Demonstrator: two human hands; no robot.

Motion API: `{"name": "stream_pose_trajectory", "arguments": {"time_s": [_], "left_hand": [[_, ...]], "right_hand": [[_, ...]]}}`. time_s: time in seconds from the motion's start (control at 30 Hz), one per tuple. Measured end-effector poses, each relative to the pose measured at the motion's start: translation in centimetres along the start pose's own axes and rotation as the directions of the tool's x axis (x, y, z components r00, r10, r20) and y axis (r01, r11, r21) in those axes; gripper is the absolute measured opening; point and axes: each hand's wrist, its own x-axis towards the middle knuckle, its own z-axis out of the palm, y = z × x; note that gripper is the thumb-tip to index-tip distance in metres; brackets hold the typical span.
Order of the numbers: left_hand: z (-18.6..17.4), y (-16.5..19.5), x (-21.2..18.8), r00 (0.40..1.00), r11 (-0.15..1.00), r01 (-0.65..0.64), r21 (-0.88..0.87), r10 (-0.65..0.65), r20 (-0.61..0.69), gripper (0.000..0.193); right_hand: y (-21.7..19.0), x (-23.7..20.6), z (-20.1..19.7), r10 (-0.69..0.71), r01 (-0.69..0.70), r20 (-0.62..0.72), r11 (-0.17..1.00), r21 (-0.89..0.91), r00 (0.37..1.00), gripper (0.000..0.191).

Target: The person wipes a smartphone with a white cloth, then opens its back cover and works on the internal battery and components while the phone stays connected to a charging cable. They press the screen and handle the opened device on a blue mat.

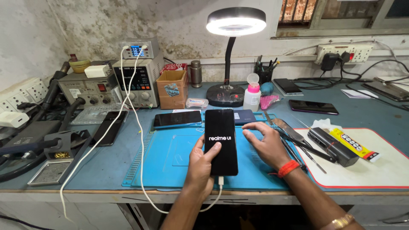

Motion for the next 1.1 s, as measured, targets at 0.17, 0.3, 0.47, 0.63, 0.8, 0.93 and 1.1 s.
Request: {"name": "stream_pose_trajectory", "arguments": {"time_s": [0.17,0.3,0.47,0.63,0.8,0.93,1.1], "left_hand": [[0.3,-0.7,0.0,0.997,0.997,-0.080,-0.001,0.080,0.013,0.041],[0.6,-0.9,0.1,1.000,1.000,0.018,-0.021,-0.019,-0.019,0.034],[0.6,-0.4,-0.2,0.989,0.992,0.092,-0.091,-0.081,0.124,0.032],[0.9,-0.4,-0.2,0.977,0.995,0.093,0.019,-0.095,0.190,0.041],[1.8,-0.8,-0.4,0.986,0.980,-0.012,0.200,-0.023,0.168,0.052],[2.4,-0.3,-0.7,0.988,0.935,-0.017,0.354,-0.038,0.148,0.060],[2.3,-0.1,-0.5,0.973,0.901,0.040,0.432,-0.132,0.187,0.061]], "right_hand": [[-1.5,-1.0,-0.7,0.262,-0.338,0.214,0.760,0.556,0.941,0.042],[-2.2,-2.9,-0.2,0.308,-0.470,0.355,0.575,0.670,0.883,0.041],[-2.8,-4.2,0.8,0.308,-0.446,0.338,0.423,0.789,0.889,0.030],[-2.9,-4.7,1.1,0.306,-0.366,0.247,0.432,0.824,0.919,0.026],[-2.8,-5.2,1.1,0.321,-0.344,0.211,0.446,0.826,0.923,0.027],[-2.8,-5.4,1.1,0.315,-0.331,0.200,0.449,0.830,0.928,0.031],[-3.1,-5.8,1.3,0.276,-0.252,0.110,0.555,0.793,0.955,0.035]]}}
